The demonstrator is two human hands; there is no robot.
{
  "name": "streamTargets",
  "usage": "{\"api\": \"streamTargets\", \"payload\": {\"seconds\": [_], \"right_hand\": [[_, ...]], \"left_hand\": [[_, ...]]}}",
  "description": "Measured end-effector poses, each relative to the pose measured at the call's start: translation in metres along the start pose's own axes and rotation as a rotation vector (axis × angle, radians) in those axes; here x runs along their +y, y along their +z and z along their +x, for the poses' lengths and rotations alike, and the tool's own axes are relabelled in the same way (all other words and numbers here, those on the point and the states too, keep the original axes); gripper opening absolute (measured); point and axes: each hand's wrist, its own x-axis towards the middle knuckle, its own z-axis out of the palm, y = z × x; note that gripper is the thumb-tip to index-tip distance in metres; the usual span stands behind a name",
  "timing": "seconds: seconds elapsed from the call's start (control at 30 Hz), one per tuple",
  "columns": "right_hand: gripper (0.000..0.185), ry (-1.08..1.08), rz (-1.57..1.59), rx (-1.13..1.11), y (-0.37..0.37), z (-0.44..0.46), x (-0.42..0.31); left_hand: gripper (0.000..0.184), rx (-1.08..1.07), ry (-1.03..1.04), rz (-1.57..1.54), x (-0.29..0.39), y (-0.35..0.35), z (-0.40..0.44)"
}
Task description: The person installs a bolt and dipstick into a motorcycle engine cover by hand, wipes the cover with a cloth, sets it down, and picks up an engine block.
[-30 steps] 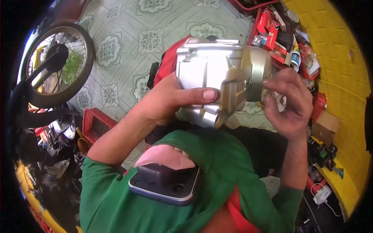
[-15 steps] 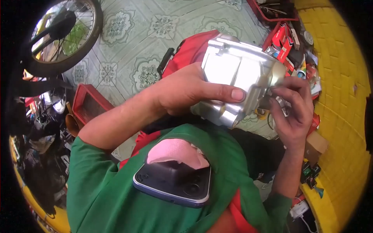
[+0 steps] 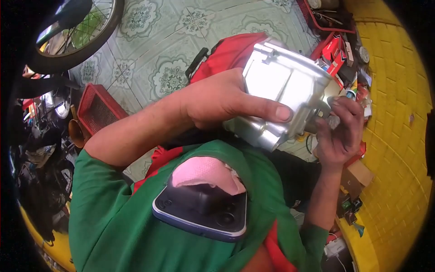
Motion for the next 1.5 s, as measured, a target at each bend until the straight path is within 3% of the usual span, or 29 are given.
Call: {"api": "streamTargets", "payload": {"seconds": [0.03, 0.07, 0.2, 0.47, 0.57, 0.63, 0.77, 1.0, 1.1, 1.17, 1.37, 1.43, 1.47, 1.5], "right_hand": [[0.022, 0.027, 0.079, 0.099, 0.004, -0.002, 0.002], [0.021, -0.065, 0.048, 0.076, 0.006, -0.004, 0.008], [0.026, -0.057, 0.057, 0.172, 0.015, -0.002, 0.010], [0.038, -0.078, -0.040, 0.103, 0.002, -0.004, 0.008], [0.033, -0.062, -0.057, 0.058, 0.000, -0.004, 0.008], [0.025, 0.020, 0.101, 0.195, 0.008, -0.005, 0.006], [0.026, -0.102, 0.117, 0.178, 0.009, -0.010, 0.008], [0.021, -0.061, 0.171, 0.218, 0.011, -0.010, 0.007], [0.021, 0.054, 0.130, 0.222, 0.007, 0.000, -0.009], [0.025, -0.084, -0.009, 0.044, 0.000, -0.006, 0.001], [0.026, -0.020, 0.054, -0.005, -0.007, -0.002, -0.006], [0.028, -0.089, 0.076, -0.081, -0.009, 0.000, -0.006], [0.029, -0.063, 0.119, -0.088, -0.010, 0.001, -0.006], [0.029, -0.056, 0.108, -0.061, -0.010, 0.002, -0.006]], "left_hand": [[0.062, 0.014, 0.003, 0.008, 0.002, 0.000, -0.002], [0.061, 0.028, 0.005, 0.016, 0.004, 0.000, -0.004], [0.065, 0.040, -0.030, 0.034, 0.010, -0.001, -0.008], [0.063, 0.049, -0.084, 0.053, 0.011, -0.003, -0.010], [0.061, 0.012, -0.072, 0.042, 0.010, -0.005, -0.008], [0.060, 0.000, -0.060, 0.060, 0.009, -0.006, -0.006], [0.061, -0.014, -0.055, 0.035, 0.008, -0.004, -0.005], [0.064, -0.018, -0.057, 0.061, 0.008, 0.001, -0.002], [0.063, -0.008, -0.056, 0.036, 0.009, -0.001, -0.005], [0.063, -0.010, -0.066, 0.012, 0.009, -0.003, -0.007], [0.058, -0.030, -0.121, 0.000, 0.012, -0.004, -0.010], [0.057, -0.028, -0.105, -0.069, 0.011, -0.006, -0.012], [0.080, 0.046, -0.167, 0.047, 0.014, -0.005, -0.013], [0.080, 0.031, -0.180, 0.069, 0.015, -0.004, -0.012]]}}
